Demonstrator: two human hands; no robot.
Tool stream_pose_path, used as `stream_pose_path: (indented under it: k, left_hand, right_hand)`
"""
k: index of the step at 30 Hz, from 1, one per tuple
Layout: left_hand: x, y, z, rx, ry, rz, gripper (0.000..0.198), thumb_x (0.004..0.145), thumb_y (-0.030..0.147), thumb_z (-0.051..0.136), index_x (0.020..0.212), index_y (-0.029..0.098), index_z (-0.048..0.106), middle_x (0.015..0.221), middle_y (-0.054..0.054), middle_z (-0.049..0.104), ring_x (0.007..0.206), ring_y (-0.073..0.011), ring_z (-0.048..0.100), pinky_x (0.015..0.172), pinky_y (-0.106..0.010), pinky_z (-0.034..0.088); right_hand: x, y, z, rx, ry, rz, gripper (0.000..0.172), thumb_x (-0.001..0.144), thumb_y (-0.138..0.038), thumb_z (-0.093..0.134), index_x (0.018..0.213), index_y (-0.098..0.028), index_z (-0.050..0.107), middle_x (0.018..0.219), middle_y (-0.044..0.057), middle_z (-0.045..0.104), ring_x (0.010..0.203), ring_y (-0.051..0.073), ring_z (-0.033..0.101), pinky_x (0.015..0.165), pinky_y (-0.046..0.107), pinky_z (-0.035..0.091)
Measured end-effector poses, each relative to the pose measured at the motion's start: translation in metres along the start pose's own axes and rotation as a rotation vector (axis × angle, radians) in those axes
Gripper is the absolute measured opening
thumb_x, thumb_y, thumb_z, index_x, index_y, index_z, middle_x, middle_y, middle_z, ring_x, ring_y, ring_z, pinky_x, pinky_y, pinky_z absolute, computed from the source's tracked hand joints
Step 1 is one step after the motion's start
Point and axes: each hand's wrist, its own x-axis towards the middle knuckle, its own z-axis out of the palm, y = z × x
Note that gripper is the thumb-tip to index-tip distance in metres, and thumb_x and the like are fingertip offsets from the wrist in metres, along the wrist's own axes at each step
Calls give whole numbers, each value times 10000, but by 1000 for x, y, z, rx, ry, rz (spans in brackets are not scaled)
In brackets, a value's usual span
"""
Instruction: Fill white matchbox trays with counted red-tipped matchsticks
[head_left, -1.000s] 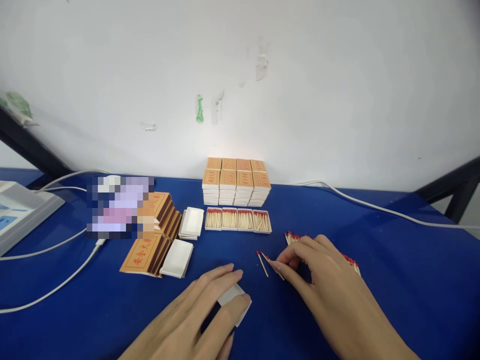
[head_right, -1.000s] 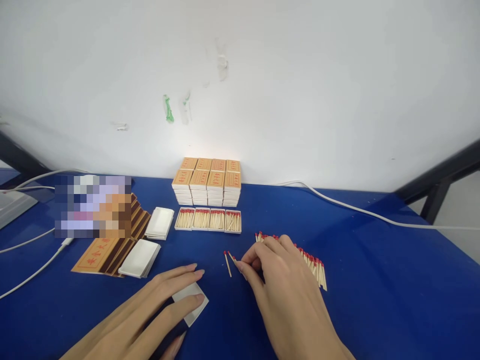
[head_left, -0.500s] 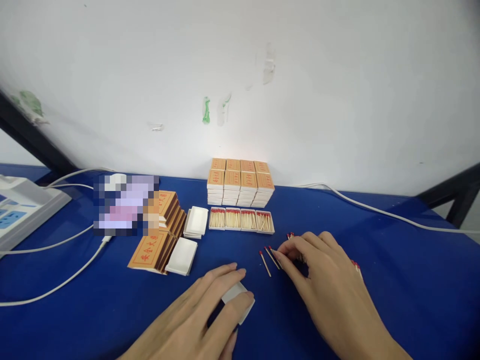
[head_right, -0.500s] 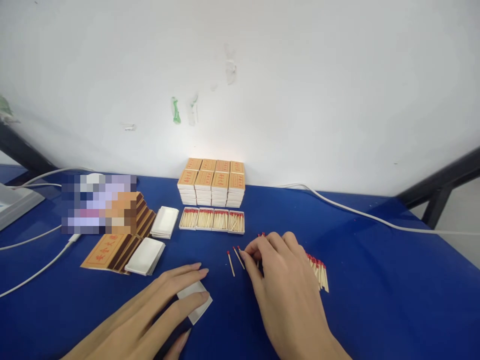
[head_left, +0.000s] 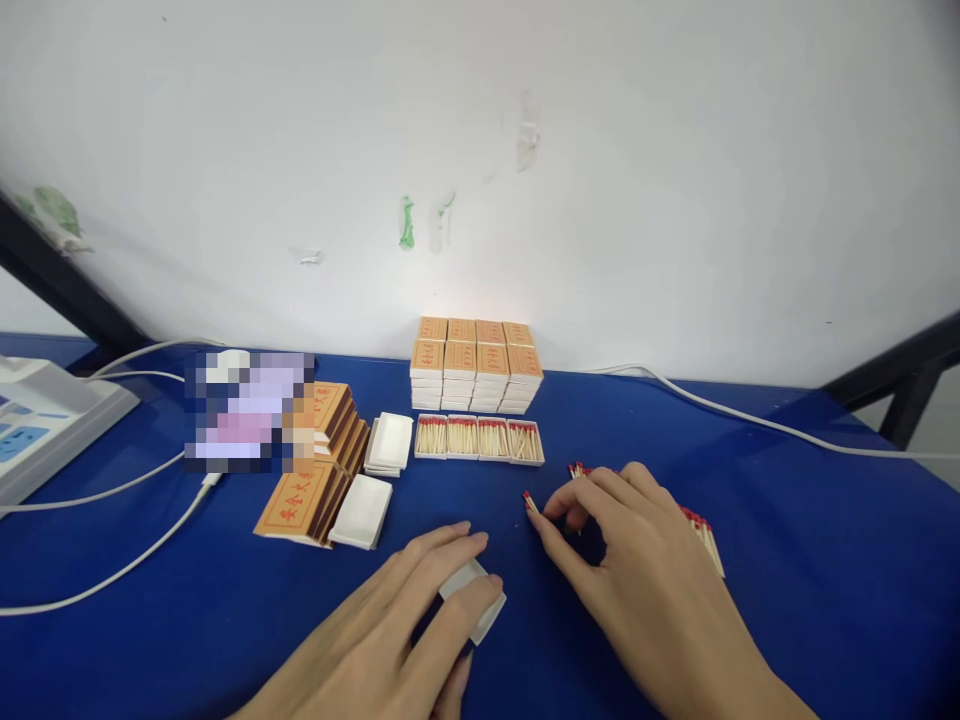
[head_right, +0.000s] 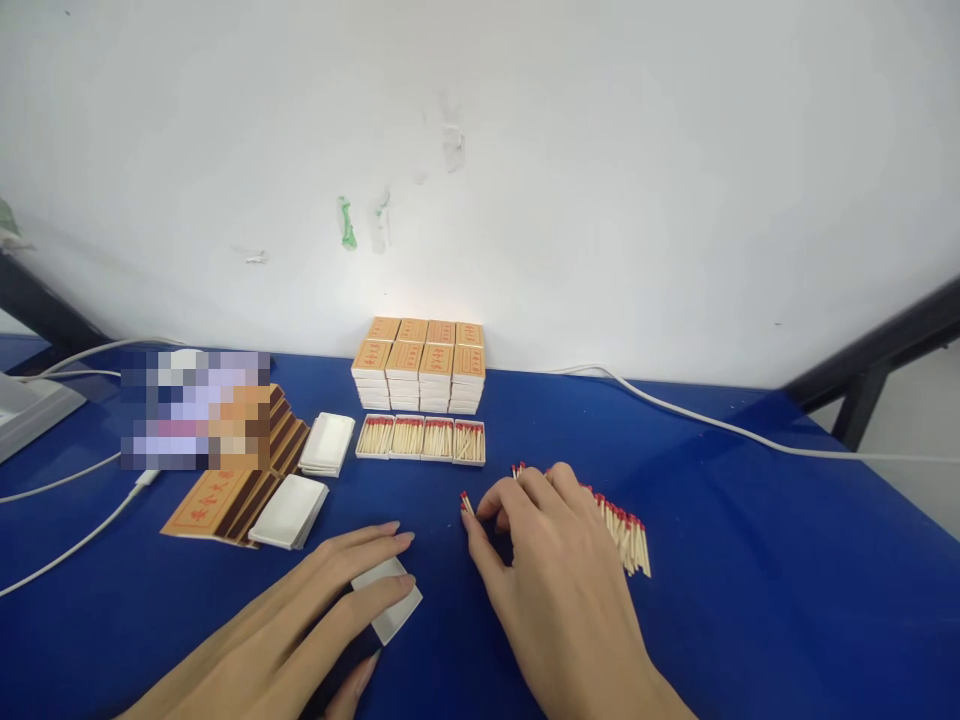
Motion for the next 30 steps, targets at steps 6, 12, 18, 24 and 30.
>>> stream_pose_path:
  k: [6, 12, 18, 24, 30]
  left_hand:
    - [0, -1, 0, -1, 51, 24, 509, 1002, 2, 471, 1433, 133, 707, 1513, -173, 737, 1491, -292, 683, 1180, -390, 612]
    - [2, 2, -6, 8, -9, -7, 470, 1028, 10, 517, 1432, 133, 723, 1511, -163, 745, 1477, -294, 695, 1221, -397, 579]
    - [2, 2, -3, 11, -8, 2, 451, 1068, 35, 507, 1462, 140, 701, 1538, -155, 733, 1509, -287, 667, 1225, -404, 577]
    - [-2, -4, 0, -3, -51, -2, 513, 1045, 11, 481, 1502, 160, 658, 1588, -145, 692, 1584, -267, 589, 1235, -387, 573]
    - [-2, -3, -2, 19, -63, -6, 489, 1073, 42, 508, 1523, 165, 652, 1602, -148, 685, 1578, -275, 596, 1243, -402, 568]
  right_hand:
    - [-3, 10, -14, -101, 14, -7, 357, 1132, -431, 579, 821, -266, 635, 765, 44, 665, 784, 285, 567, 744, 443, 420]
    - [-11, 22, -17, -274, 19, -75, 374, 1126, -382, 475, 801, -278, 629, 677, 55, 627, 732, 320, 597, 695, 448, 379]
    - [-9, 17, -12, -167, -28, -70, 305, 1095, -298, 540, 811, -281, 649, 694, 25, 655, 710, 287, 652, 684, 431, 424]
    - [-6, 12, -15, 4, -83, -12, 327, 1115, -351, 595, 809, -289, 691, 676, -8, 657, 686, 246, 650, 662, 398, 450]
    - [-1, 24, -9, -114, 50, 66, 345, 1131, -415, 539, 878, -267, 722, 658, 7, 618, 700, 272, 578, 671, 401, 386]
